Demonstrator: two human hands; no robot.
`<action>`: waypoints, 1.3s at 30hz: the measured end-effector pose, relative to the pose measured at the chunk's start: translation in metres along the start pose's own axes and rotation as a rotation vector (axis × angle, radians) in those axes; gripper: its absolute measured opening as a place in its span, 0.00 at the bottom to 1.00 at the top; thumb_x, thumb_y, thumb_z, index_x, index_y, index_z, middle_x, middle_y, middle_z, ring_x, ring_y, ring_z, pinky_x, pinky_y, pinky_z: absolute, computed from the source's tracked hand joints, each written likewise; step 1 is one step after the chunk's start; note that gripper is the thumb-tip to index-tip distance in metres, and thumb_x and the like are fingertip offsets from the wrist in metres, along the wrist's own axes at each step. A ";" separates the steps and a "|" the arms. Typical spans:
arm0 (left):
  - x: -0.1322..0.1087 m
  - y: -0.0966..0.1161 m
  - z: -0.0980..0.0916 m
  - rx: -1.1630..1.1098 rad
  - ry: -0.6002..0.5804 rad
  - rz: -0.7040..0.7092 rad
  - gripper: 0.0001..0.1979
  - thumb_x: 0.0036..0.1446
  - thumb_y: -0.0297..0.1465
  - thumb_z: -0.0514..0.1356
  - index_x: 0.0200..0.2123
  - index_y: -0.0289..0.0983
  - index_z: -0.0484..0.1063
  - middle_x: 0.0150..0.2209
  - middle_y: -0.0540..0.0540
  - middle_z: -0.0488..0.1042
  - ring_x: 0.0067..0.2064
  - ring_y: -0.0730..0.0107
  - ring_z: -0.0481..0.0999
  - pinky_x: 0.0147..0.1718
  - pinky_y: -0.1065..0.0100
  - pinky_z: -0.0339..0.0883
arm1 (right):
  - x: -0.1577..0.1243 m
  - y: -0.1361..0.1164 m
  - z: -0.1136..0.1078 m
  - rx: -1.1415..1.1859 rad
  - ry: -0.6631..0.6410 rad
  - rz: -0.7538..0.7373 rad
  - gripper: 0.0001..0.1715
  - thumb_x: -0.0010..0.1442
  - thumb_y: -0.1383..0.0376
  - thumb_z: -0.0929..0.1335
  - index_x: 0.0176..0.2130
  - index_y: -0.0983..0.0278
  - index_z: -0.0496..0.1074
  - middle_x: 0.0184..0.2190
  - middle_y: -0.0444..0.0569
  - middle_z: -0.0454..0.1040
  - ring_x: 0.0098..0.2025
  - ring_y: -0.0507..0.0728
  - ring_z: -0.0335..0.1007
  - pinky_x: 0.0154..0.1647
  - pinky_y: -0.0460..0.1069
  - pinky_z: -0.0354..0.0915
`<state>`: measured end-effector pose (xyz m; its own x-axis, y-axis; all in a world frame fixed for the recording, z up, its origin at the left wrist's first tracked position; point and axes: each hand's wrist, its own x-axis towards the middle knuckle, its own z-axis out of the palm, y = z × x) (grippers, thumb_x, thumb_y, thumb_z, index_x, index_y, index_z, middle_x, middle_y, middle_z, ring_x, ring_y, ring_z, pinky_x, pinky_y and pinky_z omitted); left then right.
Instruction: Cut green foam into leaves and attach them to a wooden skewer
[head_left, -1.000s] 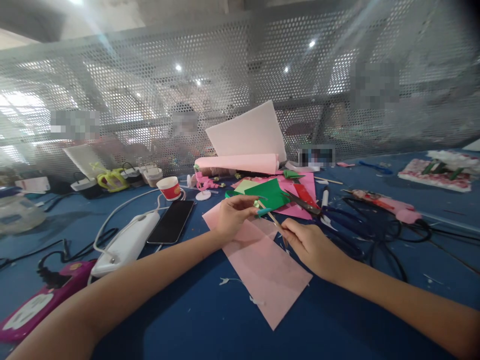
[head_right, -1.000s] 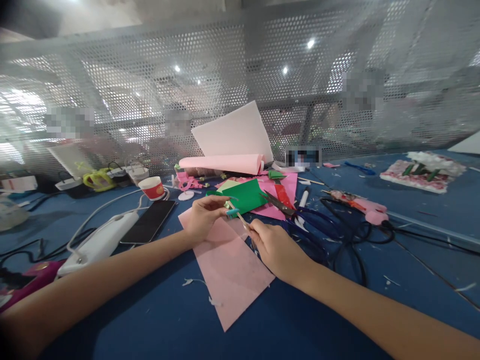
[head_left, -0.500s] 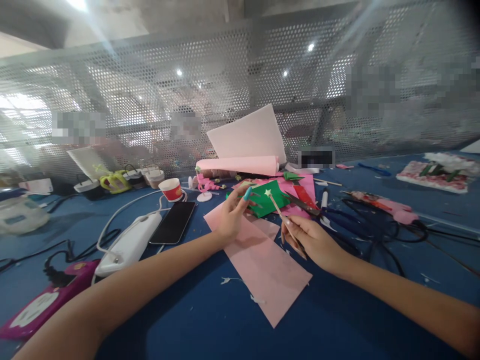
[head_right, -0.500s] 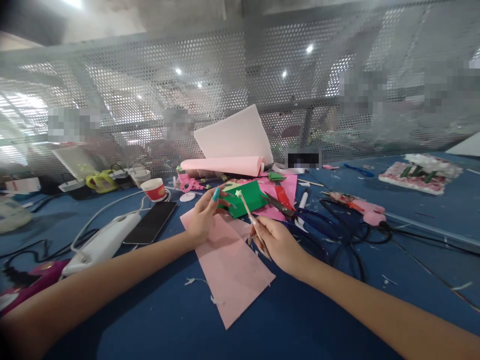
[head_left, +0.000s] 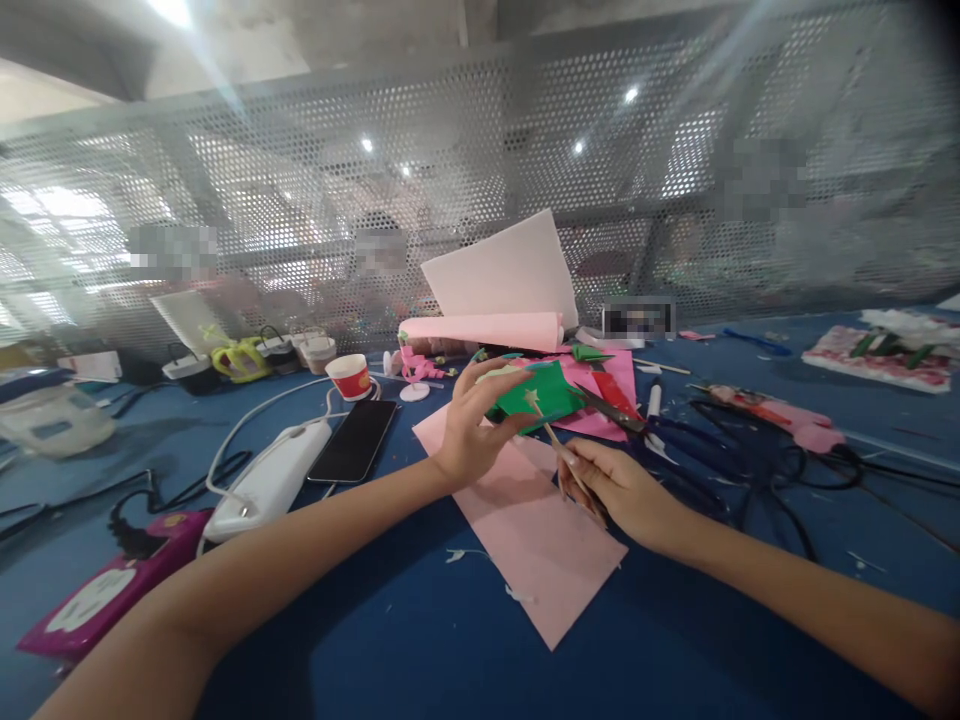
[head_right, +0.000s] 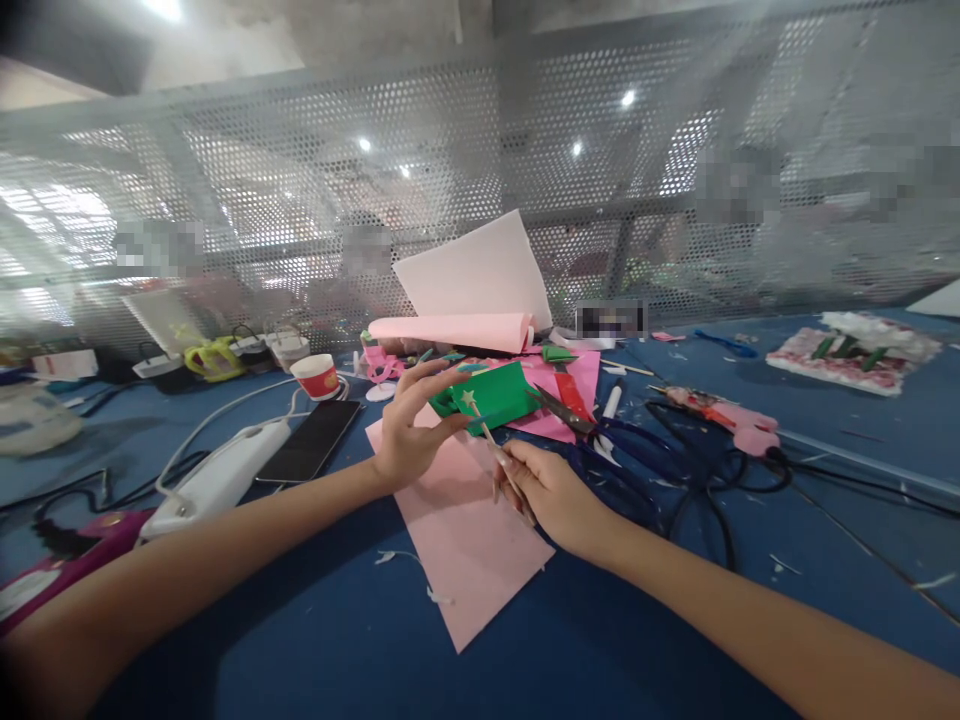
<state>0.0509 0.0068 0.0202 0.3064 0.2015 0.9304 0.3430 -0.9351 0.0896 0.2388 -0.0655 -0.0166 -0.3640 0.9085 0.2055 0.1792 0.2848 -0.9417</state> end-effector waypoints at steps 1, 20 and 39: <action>0.002 0.001 -0.001 0.006 0.001 0.015 0.20 0.52 0.32 0.66 0.49 0.43 0.71 0.45 0.44 0.76 0.53 0.60 0.70 0.51 0.53 0.67 | 0.000 0.000 0.000 -0.005 -0.004 -0.001 0.26 0.64 0.45 0.57 0.30 0.63 0.63 0.18 0.39 0.60 0.16 0.47 0.55 0.17 0.45 0.53; 0.011 0.008 -0.002 0.093 0.032 0.093 0.12 0.53 0.28 0.65 0.42 0.40 0.74 0.35 0.49 0.78 0.44 0.66 0.72 0.46 0.58 0.68 | -0.001 0.000 0.000 0.048 -0.007 0.017 0.24 0.65 0.47 0.57 0.31 0.62 0.62 0.19 0.39 0.61 0.16 0.47 0.52 0.16 0.44 0.51; 0.013 0.005 -0.002 0.029 -0.015 0.057 0.09 0.55 0.29 0.64 0.40 0.45 0.77 0.38 0.51 0.81 0.42 0.65 0.72 0.44 0.57 0.69 | 0.001 -0.003 0.000 0.034 0.010 0.028 0.25 0.63 0.45 0.57 0.29 0.62 0.61 0.19 0.39 0.61 0.17 0.48 0.53 0.17 0.45 0.52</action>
<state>0.0543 0.0041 0.0334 0.3393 0.1523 0.9283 0.3502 -0.9363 0.0256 0.2381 -0.0650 -0.0137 -0.3501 0.9190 0.1813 0.1579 0.2487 -0.9556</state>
